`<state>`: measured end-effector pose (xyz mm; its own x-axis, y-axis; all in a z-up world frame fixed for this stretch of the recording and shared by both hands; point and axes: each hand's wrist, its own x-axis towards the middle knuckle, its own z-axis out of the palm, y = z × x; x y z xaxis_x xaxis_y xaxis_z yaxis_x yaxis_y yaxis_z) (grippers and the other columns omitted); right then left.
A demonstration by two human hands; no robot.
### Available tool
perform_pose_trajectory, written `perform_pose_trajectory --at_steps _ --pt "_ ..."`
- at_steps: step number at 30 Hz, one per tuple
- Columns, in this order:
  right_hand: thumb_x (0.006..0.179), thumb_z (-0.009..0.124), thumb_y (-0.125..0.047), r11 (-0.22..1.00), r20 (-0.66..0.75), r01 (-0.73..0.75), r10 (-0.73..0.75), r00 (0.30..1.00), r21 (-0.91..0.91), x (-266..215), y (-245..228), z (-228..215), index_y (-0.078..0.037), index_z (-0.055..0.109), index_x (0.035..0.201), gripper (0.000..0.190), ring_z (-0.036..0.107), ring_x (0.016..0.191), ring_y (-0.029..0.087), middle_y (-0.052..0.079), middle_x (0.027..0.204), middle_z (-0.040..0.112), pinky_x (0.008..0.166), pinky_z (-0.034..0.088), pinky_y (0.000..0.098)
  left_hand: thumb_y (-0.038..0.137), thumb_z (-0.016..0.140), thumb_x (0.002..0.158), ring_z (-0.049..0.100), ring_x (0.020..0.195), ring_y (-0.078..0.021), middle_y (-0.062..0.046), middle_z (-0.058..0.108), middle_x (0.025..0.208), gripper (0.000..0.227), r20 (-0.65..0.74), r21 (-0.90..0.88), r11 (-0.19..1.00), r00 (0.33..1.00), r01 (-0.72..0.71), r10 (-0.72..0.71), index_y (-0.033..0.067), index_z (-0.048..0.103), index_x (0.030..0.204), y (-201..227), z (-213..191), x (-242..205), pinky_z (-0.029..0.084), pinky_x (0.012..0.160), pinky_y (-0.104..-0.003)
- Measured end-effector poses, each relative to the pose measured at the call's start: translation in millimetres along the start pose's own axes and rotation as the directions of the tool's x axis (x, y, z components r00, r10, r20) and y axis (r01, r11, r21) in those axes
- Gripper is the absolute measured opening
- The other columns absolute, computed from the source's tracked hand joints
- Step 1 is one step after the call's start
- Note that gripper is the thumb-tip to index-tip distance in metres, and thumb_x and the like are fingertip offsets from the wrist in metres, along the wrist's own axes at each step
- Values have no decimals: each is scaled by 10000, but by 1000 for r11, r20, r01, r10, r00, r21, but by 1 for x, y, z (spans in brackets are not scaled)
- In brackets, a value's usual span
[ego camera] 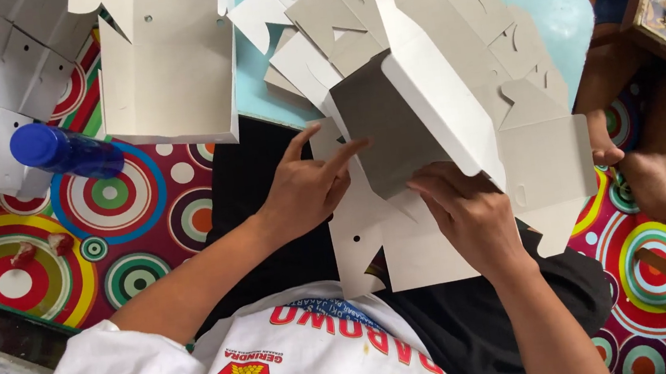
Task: The person assembles a white cardboard box by hand. They fold the flat die-cut piece along pre-scored lines, tuck the side flaps into slots, and press the edges to form a finished rectangular box.
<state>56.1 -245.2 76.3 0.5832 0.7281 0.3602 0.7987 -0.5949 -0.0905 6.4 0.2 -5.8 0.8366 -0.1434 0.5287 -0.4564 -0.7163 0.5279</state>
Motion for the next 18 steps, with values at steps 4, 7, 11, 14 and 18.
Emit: perform_pose_trajectory --at_steps 4,7,11,14,18 --pt "965 723 -159 1000 116 -2 0 993 17 6 -12 -27 -257 776 1041 136 719 600 197 -87 841 768 585 579 309 3 590 907 663 459 -139 63 550 472 330 3 49 999 1000 0 0 149 613 1203 -13 -4 0 314 1193 -556" --pt "992 660 -206 998 322 -5 24 946 -62 0 -16 -31 -115 784 853 207 701 522 264 62 623 729 542 568 349 10 620 911 654 458 -159 54 539 470 240 -11 30 1000 1000 2 -1 168 587 1090 -17 -6 2 288 1203 -571" --pt "871 696 -504 995 342 -32 63 938 -95 -11 -19 -17 -215 670 1237 466 737 629 310 80 1079 727 581 567 423 23 615 909 674 487 -182 35 547 481 194 -43 53 999 999 8 -6 183 540 988 -7 -6 15 284 1211 -556" --pt "837 664 -692 988 283 -4 48 958 -153 -17 -27 -7 -247 659 1349 678 726 912 303 63 1255 732 724 559 446 59 625 904 696 509 -175 37 563 485 184 -65 95 995 998 28 -22 195 512 956 -1 -4 25 279 1220 -529" --pt "947 632 -599 982 99 56 -39 994 -178 -17 -23 10 -283 750 1166 402 720 1061 173 -47 1143 771 791 537 339 68 634 894 719 538 -176 29 602 504 190 -61 99 992 995 81 -75 202 505 936 -4 -2 30 258 1229 -520"
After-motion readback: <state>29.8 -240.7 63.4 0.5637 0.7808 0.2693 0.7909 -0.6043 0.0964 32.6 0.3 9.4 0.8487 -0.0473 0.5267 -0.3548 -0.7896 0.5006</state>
